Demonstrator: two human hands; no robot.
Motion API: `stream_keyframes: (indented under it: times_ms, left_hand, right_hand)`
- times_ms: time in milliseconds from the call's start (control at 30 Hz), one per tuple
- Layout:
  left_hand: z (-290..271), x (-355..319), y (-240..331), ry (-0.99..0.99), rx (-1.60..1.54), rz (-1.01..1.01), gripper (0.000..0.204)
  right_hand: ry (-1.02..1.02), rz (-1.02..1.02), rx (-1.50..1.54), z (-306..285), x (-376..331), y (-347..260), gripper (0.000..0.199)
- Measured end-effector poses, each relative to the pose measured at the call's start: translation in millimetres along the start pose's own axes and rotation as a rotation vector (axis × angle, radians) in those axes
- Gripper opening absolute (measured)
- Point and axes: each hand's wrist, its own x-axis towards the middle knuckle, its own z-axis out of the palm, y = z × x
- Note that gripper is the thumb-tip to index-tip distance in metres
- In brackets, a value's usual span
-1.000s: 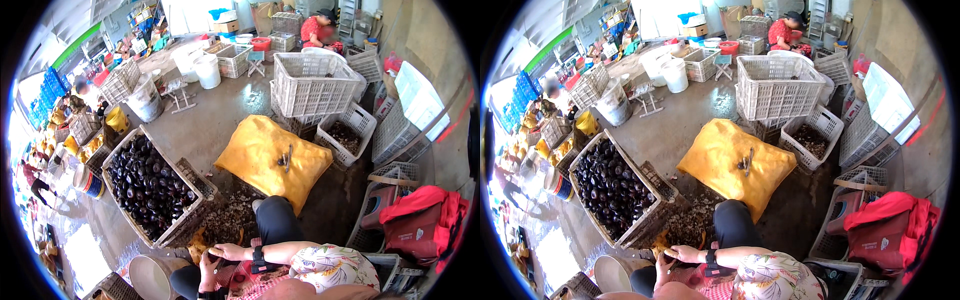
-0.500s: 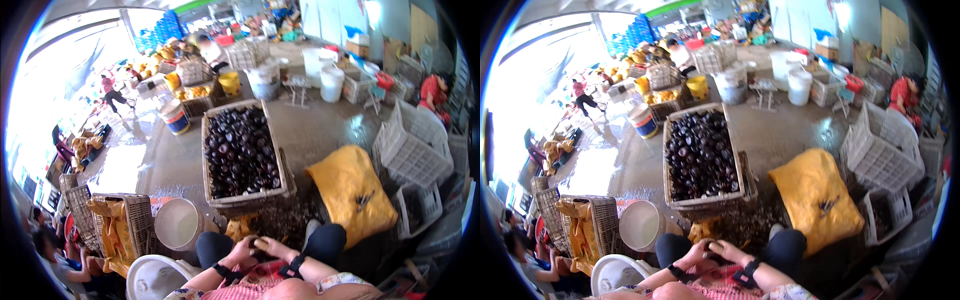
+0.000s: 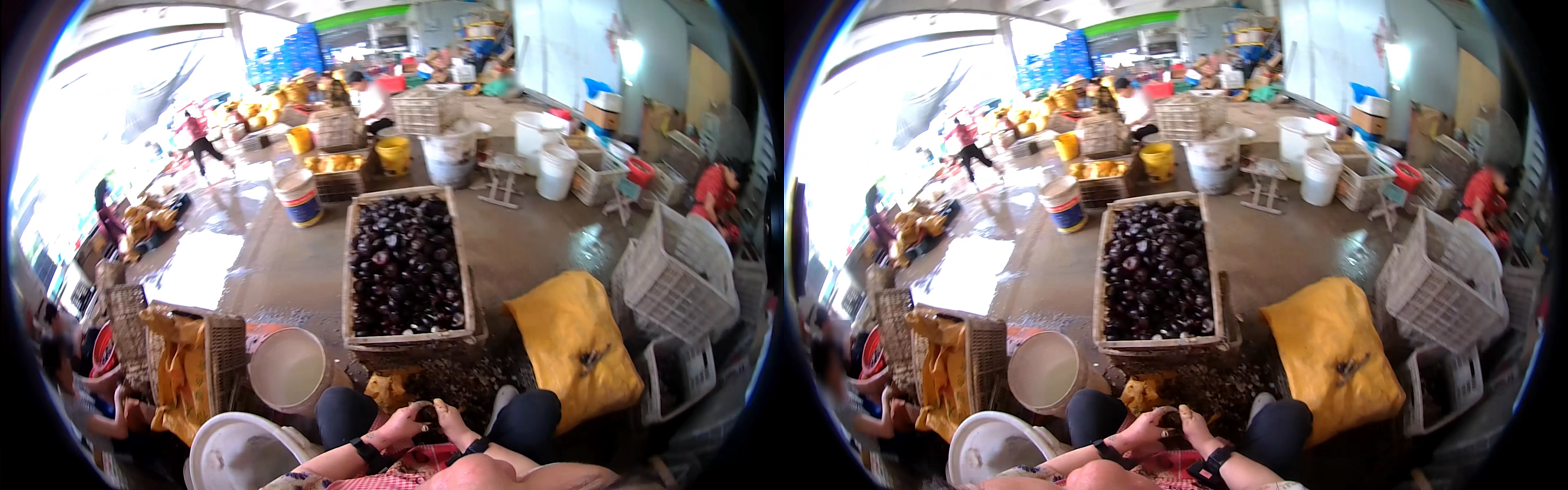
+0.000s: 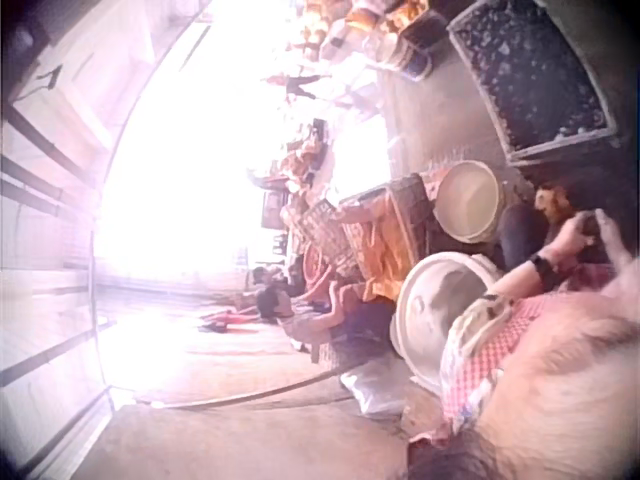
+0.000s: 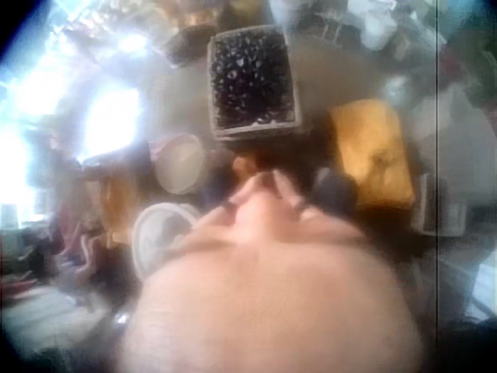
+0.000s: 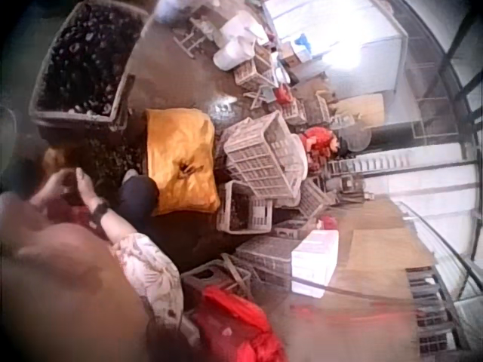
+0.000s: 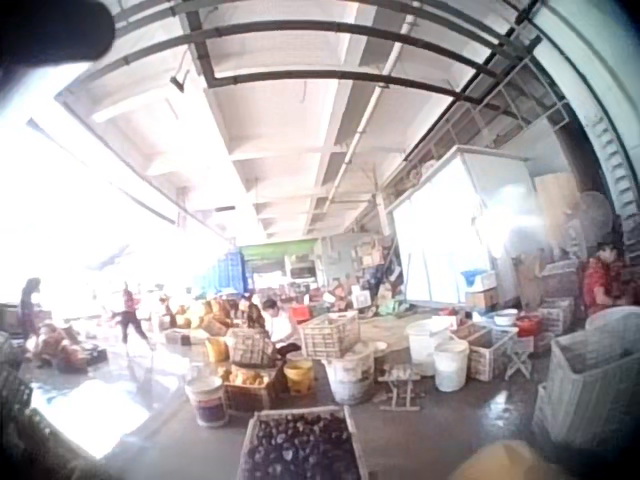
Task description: The person peels water chestnuts by hand using a small knife, placing the peeled fruit into a white bucket.
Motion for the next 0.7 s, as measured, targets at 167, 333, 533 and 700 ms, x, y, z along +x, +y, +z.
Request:
stream_keyframes:
  times_ms: [167,333,533,700]
  left_hand:
    - [9.9,4.7,-33.7,-0.067,-0.314,-0.057,0.058]
    - [13.4,3.3,-38.3,-0.082,-0.044,-0.026,0.059]
    - [5.8,-0.2,42.7,-0.23,0.262,-0.117,0.057]
    - [-1.4,-6.3,45.3,-0.216,0.27,-0.283,0.055]
  right_hand:
    - [-0.259,0.324,0.591,-18.3,-18.7,-39.4,0.044]
    - [-0.442,-0.087,-0.052,-30.5,5.3,-8.9,0.061]
    - [-0.546,-0.135,-0.305,-58.6,-11.8,-36.9,0.061]
    - [-0.522,-0.183,-0.223,-33.9,0.7,-24.4,0.047]
